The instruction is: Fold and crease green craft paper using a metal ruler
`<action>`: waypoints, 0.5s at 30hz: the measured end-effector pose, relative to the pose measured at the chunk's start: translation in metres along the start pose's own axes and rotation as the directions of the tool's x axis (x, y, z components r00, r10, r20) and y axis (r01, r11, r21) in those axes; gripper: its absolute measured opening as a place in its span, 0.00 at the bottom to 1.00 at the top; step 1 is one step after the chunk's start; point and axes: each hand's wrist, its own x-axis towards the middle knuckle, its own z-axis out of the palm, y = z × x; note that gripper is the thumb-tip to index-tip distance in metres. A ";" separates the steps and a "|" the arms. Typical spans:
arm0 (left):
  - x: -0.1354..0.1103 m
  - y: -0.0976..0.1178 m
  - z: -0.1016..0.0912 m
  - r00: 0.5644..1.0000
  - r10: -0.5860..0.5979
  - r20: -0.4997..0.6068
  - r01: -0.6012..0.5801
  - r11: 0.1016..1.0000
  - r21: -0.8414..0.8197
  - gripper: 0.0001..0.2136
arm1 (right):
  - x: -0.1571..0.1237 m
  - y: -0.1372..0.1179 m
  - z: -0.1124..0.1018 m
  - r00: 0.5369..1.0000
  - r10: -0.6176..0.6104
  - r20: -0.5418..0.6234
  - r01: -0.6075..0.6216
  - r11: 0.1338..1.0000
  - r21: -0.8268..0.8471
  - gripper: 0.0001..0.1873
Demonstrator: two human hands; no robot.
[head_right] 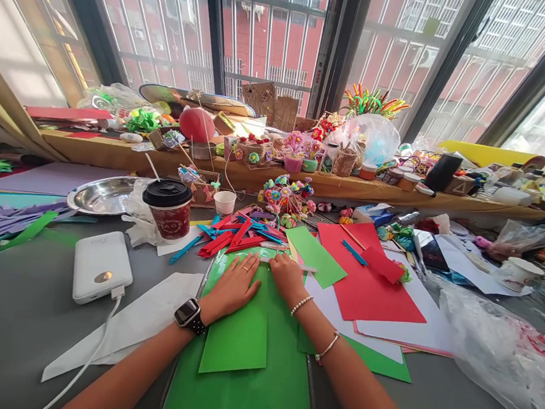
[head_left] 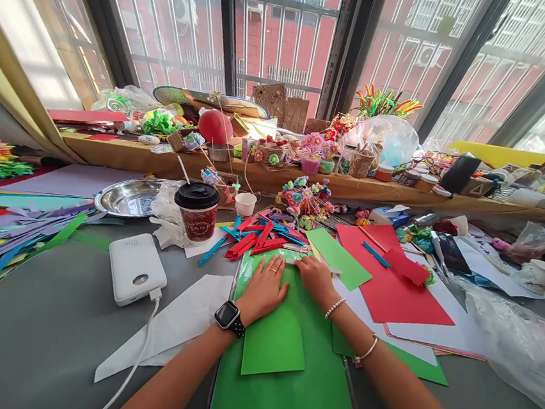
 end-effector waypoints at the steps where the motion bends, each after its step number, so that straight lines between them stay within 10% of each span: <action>1: 0.000 0.000 0.000 1.000 0.000 0.000 0.000 1.000 0.003 0.23 | -0.001 -0.001 0.001 1.000 -0.004 0.010 0.004 1.000 -0.009 0.11; 15: 0.006 0.011 -0.011 0.997 0.071 0.029 -0.075 0.984 0.160 0.23 | -0.021 -0.003 -0.004 0.990 -0.100 0.101 0.108 0.991 -0.075 0.10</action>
